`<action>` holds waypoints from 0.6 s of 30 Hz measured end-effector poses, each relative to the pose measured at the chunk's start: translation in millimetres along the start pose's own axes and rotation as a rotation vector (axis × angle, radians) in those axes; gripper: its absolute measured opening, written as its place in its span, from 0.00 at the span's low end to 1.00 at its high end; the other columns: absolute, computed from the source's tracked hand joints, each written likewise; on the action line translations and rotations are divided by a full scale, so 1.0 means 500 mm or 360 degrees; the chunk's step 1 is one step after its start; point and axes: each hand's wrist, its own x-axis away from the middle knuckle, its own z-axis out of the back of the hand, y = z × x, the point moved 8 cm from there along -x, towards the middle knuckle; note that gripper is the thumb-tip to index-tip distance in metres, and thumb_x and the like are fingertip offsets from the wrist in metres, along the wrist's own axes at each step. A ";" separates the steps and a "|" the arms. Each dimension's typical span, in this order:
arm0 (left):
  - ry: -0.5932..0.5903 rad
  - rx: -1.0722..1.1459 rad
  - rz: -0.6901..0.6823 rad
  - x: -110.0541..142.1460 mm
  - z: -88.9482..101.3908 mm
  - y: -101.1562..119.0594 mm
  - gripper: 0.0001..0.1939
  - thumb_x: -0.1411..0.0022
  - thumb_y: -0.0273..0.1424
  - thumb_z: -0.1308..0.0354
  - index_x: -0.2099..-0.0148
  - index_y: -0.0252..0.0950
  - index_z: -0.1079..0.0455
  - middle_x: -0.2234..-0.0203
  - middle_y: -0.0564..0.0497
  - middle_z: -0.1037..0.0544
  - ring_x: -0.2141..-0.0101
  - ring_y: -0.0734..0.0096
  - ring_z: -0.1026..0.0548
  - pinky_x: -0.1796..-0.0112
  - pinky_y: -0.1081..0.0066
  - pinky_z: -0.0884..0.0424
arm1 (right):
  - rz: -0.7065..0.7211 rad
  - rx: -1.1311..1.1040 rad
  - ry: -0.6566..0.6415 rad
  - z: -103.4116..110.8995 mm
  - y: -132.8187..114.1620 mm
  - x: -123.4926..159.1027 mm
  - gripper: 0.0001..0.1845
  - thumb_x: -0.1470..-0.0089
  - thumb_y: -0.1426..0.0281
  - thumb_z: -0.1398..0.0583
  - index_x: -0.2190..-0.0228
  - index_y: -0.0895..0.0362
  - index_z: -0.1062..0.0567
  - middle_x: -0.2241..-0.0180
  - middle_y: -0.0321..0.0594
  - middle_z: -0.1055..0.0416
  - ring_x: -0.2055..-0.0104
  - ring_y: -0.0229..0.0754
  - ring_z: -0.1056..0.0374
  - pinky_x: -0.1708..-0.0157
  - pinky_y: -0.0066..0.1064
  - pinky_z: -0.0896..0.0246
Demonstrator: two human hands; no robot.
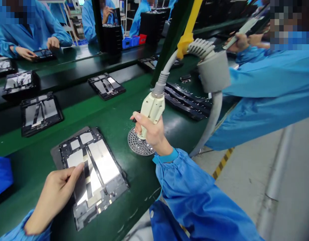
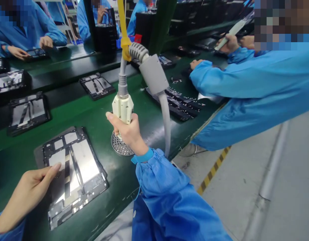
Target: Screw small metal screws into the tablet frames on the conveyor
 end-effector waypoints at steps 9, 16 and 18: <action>-0.0039 -0.0056 -0.0249 -0.001 0.007 -0.010 0.27 0.36 0.58 0.54 0.75 0.44 0.34 0.81 0.52 0.28 0.78 0.56 0.28 0.76 0.63 0.32 | -0.0017 0.0004 0.0020 0.002 0.002 0.002 0.23 0.52 0.53 0.29 0.81 0.54 0.31 0.88 0.30 0.39 0.86 0.34 0.44 0.83 0.29 0.41; 0.0024 -0.0109 -0.0450 -0.003 0.039 -0.022 0.24 0.30 0.47 0.52 0.44 0.40 0.24 0.50 0.47 0.19 0.52 0.57 0.20 0.50 0.65 0.25 | -0.0061 0.0019 -0.0003 -0.003 0.015 0.001 0.22 0.53 0.54 0.28 0.81 0.56 0.27 0.88 0.31 0.39 0.86 0.34 0.43 0.84 0.28 0.43; 0.0063 -0.0081 -0.0362 -0.013 0.058 -0.028 0.26 0.32 0.46 0.50 0.41 0.38 0.27 0.55 0.46 0.18 0.58 0.57 0.19 0.55 0.64 0.25 | -0.0043 0.0022 0.0026 0.001 0.011 0.006 0.21 0.55 0.54 0.27 0.80 0.56 0.25 0.88 0.32 0.38 0.86 0.35 0.42 0.85 0.29 0.44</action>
